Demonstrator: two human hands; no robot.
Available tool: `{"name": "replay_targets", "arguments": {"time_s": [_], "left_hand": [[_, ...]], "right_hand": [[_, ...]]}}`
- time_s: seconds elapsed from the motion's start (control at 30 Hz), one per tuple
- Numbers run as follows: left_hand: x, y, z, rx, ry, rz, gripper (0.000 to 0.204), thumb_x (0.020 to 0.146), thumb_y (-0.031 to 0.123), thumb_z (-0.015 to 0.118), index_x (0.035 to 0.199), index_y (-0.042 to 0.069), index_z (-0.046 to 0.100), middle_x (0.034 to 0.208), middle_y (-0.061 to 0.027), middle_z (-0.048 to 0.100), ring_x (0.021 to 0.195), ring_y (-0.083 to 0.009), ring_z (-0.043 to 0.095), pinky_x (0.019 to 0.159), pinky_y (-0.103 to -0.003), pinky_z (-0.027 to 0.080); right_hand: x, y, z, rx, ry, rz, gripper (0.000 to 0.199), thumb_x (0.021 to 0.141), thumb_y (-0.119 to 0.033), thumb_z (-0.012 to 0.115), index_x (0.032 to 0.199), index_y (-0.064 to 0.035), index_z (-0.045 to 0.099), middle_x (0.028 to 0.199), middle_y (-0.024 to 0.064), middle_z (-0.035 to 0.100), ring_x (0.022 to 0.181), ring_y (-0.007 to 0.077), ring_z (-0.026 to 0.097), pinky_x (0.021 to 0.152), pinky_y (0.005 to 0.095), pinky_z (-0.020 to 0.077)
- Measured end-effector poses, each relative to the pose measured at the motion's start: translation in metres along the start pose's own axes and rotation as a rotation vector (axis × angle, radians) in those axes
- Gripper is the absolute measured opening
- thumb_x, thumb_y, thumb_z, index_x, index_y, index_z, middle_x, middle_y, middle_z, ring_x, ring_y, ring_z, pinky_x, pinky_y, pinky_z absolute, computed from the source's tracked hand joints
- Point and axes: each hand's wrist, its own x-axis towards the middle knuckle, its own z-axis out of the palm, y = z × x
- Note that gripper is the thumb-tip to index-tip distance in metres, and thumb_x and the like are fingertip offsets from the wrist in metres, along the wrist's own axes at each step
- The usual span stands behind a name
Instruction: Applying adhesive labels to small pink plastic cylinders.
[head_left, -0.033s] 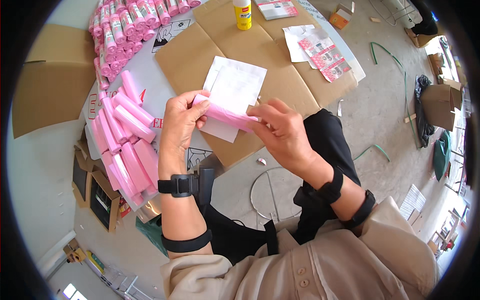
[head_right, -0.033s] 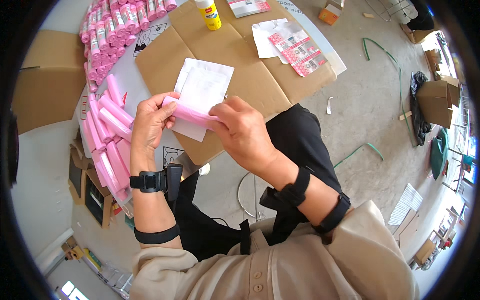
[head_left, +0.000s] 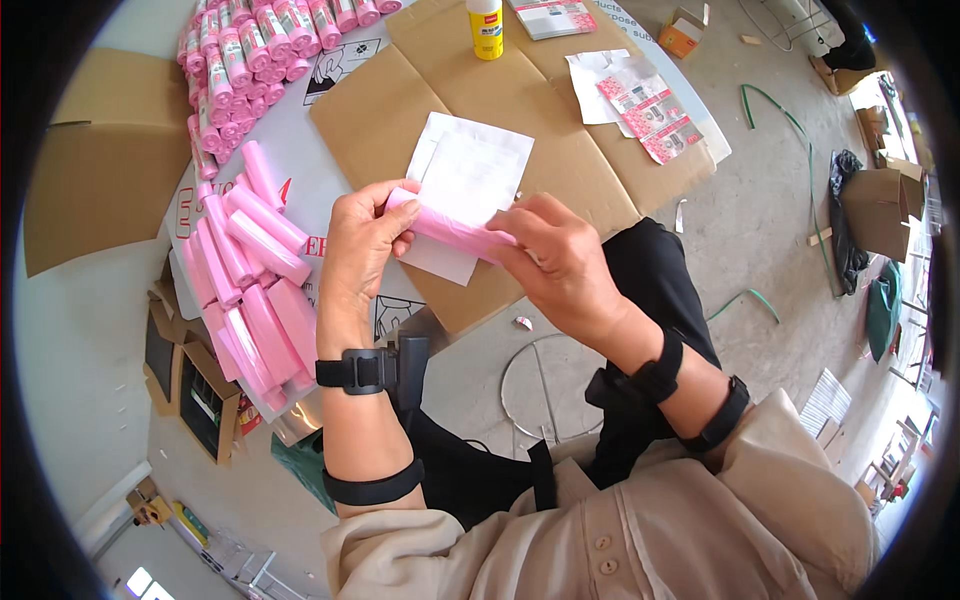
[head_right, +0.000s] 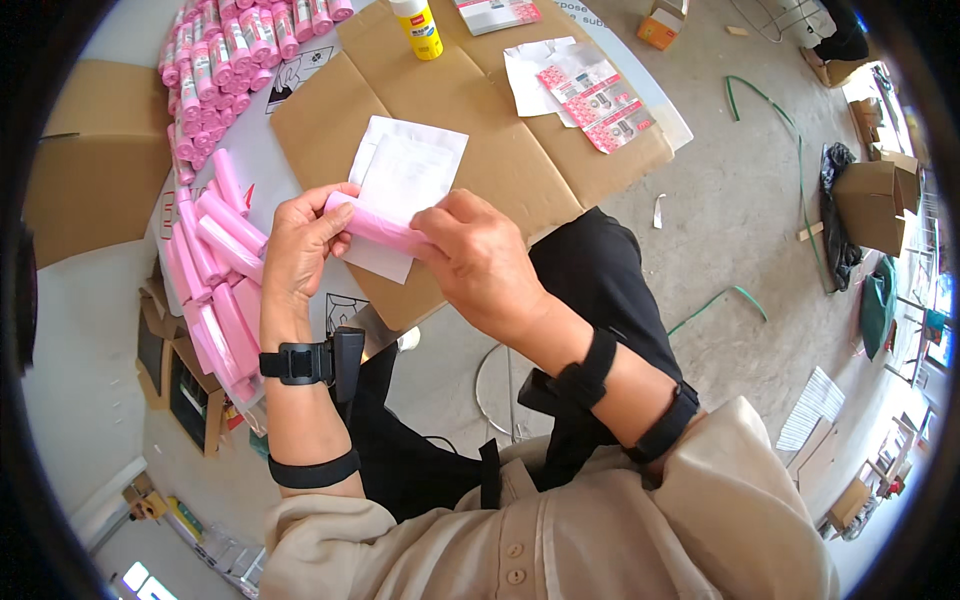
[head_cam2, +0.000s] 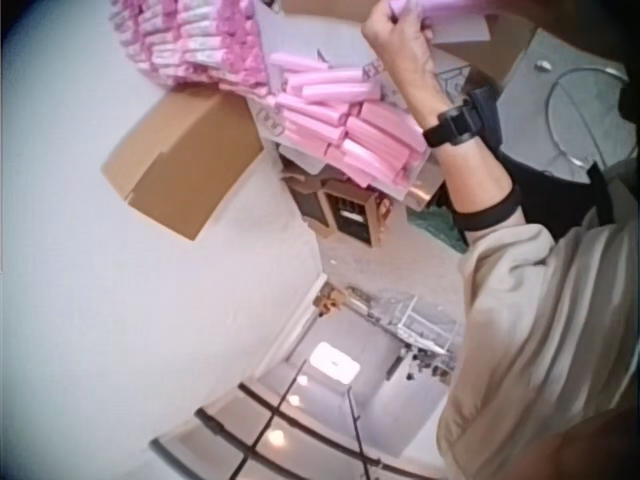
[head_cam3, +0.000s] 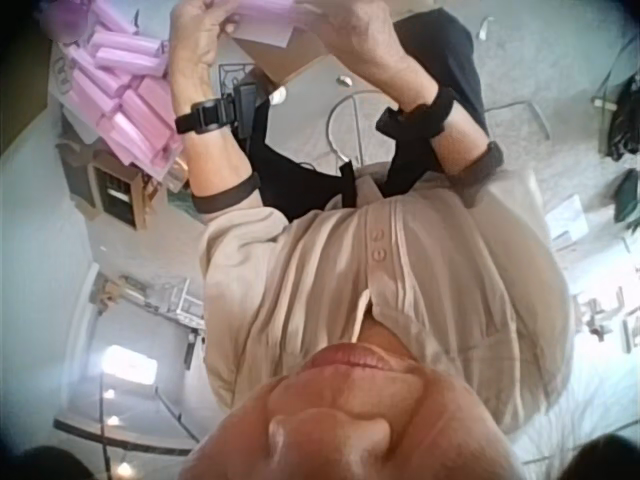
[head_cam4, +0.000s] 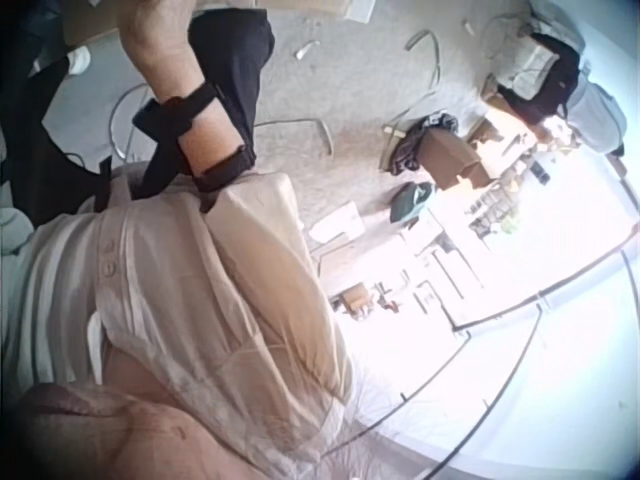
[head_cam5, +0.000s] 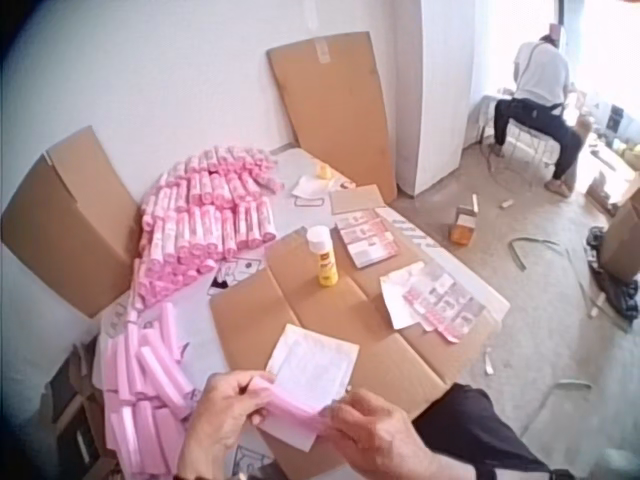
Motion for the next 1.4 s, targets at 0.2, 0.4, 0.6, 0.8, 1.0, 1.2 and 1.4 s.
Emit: {"name": "replay_targets", "arguments": {"time_s": [0.2, 0.4, 0.6, 0.8, 1.0, 1.2, 1.4], "left_hand": [[-0.002, 0.004, 0.008, 0.145, 0.065, 0.037, 0.027, 0.084, 0.005, 0.065, 0.109, -0.005, 0.063, 0.076, -0.0019, 0.06, 0.061, -0.0067, 0.051, 0.05, -0.018, 0.039], [-0.008, 0.002, 0.016, 0.329, 0.305, 0.126, 0.022, 0.085, 0.007, 0.065, 0.104, -0.003, 0.064, 0.075, -0.0018, 0.059, 0.062, -0.007, 0.052, 0.051, -0.019, 0.04], [-0.035, -0.02, 0.004, 0.51, 0.428, 0.075, 0.016, 0.09, 0.01, 0.056, 0.096, -0.003, 0.064, 0.073, -0.002, 0.06, 0.061, -0.0082, 0.052, 0.053, -0.022, 0.041], [-0.049, -0.038, 0.01, 0.437, 0.454, 0.067, 0.012, 0.084, -0.001, 0.054, 0.091, -0.005, 0.063, 0.075, -0.0118, 0.065, 0.071, -0.0176, 0.063, 0.065, -0.03, 0.049], [-0.052, -0.02, 0.021, -0.022, 0.375, -0.052, 0.018, 0.084, -0.005, 0.052, 0.1, -0.006, 0.06, 0.083, -0.0107, 0.065, 0.07, -0.0151, 0.063, 0.062, -0.025, 0.051], [-0.048, -0.025, 0.021, 0.378, 0.323, 0.299, 0.022, 0.078, -0.01, 0.056, 0.097, -0.001, 0.064, 0.08, -0.008, 0.064, 0.067, -0.0141, 0.061, 0.061, -0.026, 0.05], [-0.037, 0.011, 0.027, 1.078, 0.306, 0.756, 0.015, 0.07, -0.006, 0.063, 0.083, 0.002, 0.062, 0.081, -0.0082, 0.059, 0.082, -0.0241, 0.058, 0.072, -0.034, 0.046]], "right_hand": [[0.003, 0.015, 0.016, -0.228, -0.097, -0.151, 0.023, 0.073, -0.001, 0.066, 0.096, -0.0027, 0.063, 0.083, 0.0123, 0.056, 0.077, 0.0286, 0.061, 0.065, 0.0353, 0.0512], [0.011, 0.007, 0.022, -0.344, -0.164, -0.141, 0.016, 0.068, -0.003, 0.062, 0.084, -0.0019, 0.06, 0.082, 0.0139, 0.055, 0.073, 0.0307, 0.062, 0.062, 0.0371, 0.0513], [0.013, 0.012, 0.024, -0.317, -0.133, -0.081, 0.008, 0.071, -0.005, 0.06, 0.078, -0.0018, 0.062, 0.08, 0.016, 0.056, 0.062, 0.0333, 0.061, 0.057, 0.0396, 0.0508], [0.014, 0.01, 0.025, -0.285, -0.119, -0.057, 0.007, 0.073, -0.006, 0.059, 0.076, -0.0017, 0.063, 0.078, 0.0164, 0.056, 0.061, 0.0339, 0.061, 0.057, 0.0407, 0.0504], [0.014, 0.01, 0.023, -0.269, -0.126, -0.036, 0.008, 0.073, -0.007, 0.06, 0.078, -0.0012, 0.064, 0.079, 0.0165, 0.057, 0.063, 0.0338, 0.061, 0.058, 0.0415, 0.0503], [0.017, 0.01, 0.022, -0.256, -0.15, 0.018, 0.013, 0.071, -0.005, 0.068, 0.083, -0.0021, 0.063, 0.077, 0.0137, 0.056, 0.069, 0.0343, 0.059, 0.061, 0.0407, 0.0485], [0.019, 0.012, 0.019, -0.246, -0.17, 0.042, 0.012, 0.071, -0.004, 0.067, 0.082, -0.0017, 0.063, 0.077, 0.0137, 0.057, 0.069, 0.0346, 0.059, 0.062, 0.0406, 0.0485]]}}
